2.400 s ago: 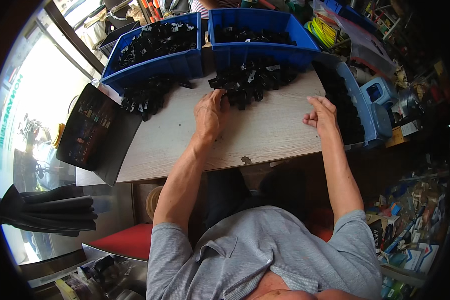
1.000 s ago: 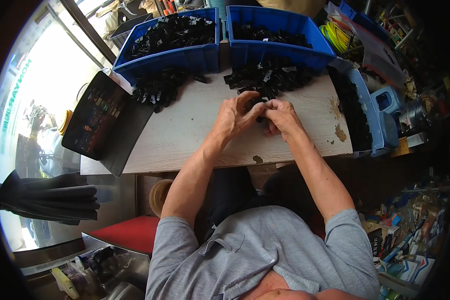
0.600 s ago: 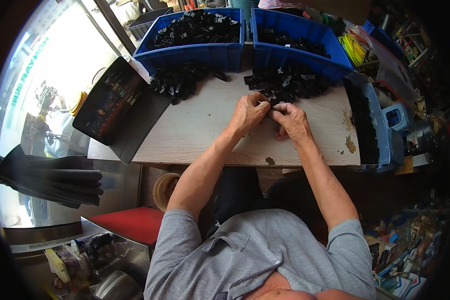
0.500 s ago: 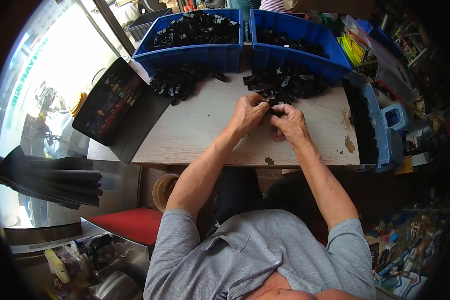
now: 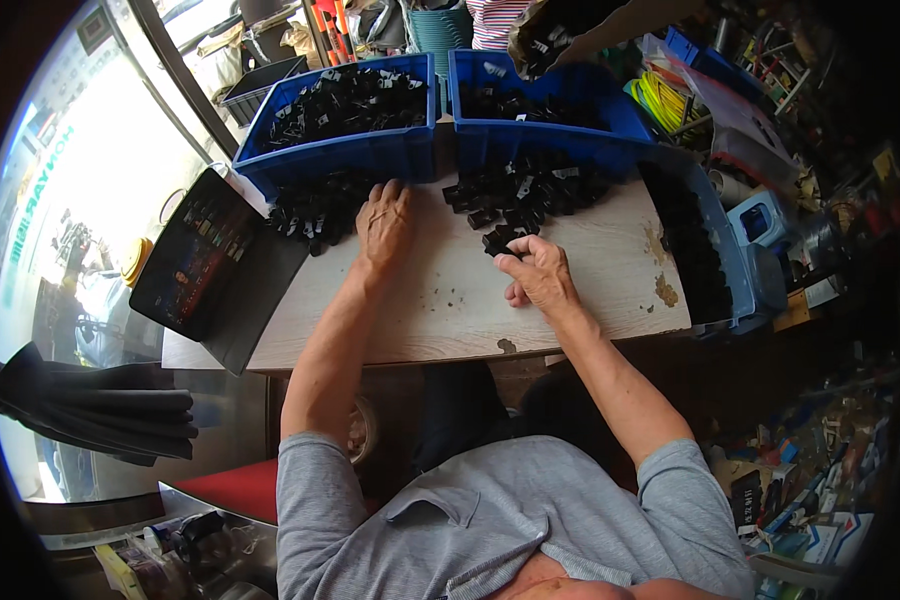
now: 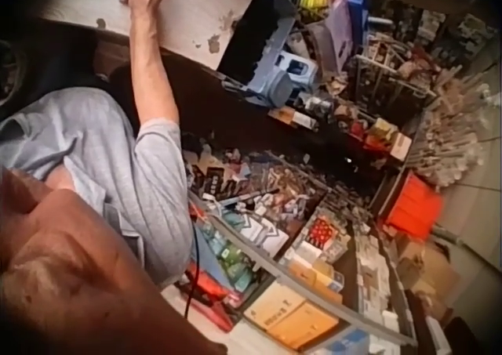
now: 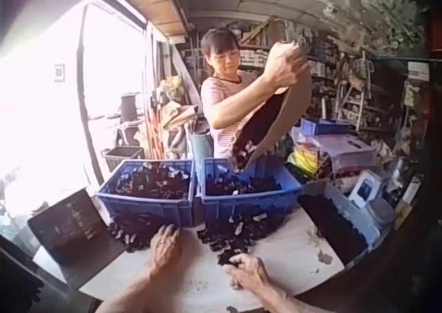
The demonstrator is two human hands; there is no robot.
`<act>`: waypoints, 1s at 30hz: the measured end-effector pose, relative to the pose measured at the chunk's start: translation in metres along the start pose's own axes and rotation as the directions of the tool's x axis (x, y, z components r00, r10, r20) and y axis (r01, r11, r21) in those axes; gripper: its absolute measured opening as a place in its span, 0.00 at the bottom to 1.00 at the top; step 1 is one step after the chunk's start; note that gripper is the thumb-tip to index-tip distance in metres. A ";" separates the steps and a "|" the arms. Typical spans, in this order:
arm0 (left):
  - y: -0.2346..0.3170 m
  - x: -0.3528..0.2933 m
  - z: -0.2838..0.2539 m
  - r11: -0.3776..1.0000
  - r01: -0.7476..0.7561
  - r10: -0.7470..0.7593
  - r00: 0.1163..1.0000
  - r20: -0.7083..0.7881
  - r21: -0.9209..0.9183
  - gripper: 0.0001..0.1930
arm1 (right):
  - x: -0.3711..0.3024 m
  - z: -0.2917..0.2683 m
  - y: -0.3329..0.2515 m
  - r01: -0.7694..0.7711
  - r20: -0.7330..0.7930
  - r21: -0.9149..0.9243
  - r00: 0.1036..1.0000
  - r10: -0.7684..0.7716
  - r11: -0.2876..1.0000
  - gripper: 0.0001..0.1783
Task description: Assembling small black plastic components at a workbench.
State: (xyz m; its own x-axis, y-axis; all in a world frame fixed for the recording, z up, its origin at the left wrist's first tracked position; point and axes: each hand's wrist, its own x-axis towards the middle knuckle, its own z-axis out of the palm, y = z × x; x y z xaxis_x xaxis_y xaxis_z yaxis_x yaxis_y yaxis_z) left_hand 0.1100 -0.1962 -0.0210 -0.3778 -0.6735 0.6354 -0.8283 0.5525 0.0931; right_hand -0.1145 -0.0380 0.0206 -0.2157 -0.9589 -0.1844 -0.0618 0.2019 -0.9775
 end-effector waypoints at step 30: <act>0.056 -0.026 -0.043 0.781 0.155 -0.149 0.987 0.062 -0.604 0.12 | 0.001 -0.003 0.000 0.042 0.062 -0.087 0.997 -0.036 0.995 0.19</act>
State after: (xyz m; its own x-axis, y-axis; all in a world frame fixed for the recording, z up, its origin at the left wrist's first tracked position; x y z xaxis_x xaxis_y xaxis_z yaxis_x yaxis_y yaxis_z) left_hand 0.0909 -0.1270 0.0006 -0.2754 -0.7771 0.5660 -0.4559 0.6239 0.6348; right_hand -0.1179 -0.0380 0.0209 -0.1530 -0.9760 -0.1548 -0.1555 0.1784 -0.9716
